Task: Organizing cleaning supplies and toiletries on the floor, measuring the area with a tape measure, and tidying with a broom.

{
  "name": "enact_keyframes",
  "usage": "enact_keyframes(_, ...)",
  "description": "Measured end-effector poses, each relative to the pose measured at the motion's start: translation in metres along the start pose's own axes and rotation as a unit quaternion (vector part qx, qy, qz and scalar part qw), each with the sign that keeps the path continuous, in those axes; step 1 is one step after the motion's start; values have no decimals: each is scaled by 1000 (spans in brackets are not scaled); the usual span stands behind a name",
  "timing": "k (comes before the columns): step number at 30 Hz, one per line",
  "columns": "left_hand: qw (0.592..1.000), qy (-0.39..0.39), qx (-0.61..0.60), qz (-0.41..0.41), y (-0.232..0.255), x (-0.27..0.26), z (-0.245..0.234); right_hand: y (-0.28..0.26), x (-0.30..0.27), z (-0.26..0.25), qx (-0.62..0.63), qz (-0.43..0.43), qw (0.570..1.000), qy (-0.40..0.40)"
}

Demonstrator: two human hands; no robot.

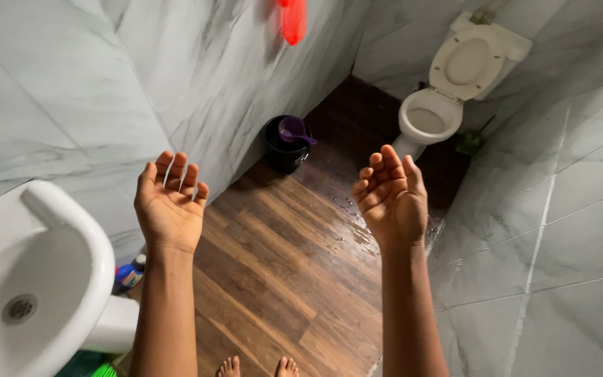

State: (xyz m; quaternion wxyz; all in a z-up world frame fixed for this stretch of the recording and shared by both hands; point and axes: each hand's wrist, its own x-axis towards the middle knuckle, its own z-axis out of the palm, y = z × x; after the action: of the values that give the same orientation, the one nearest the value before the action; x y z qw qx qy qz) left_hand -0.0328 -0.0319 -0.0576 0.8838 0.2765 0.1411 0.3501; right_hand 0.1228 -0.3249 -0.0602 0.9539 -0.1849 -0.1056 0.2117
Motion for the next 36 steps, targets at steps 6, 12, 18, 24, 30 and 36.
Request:
enact_keyframes(6,999,-31,7,-17,-12,27,11,11,29,-5,29,10,1000,2)
enact_keyframes(12,998,-42,-1,-47,-15,70,22,28,61,-12,73,-16,997,34)
enact_keyframes(18,986,-124,10,-113,-2,136,49,35,93,19,138,-87,987,1)
enact_keyframes(24,968,-186,44,-162,5,204,75,52,119,27,134,-150,979,-42)
enact_keyframes(30,957,-192,70,-206,-20,251,72,61,121,2,62,-198,975,77)
enact_keyframes(36,950,-171,83,-247,-63,296,66,60,146,-27,60,-213,967,125)
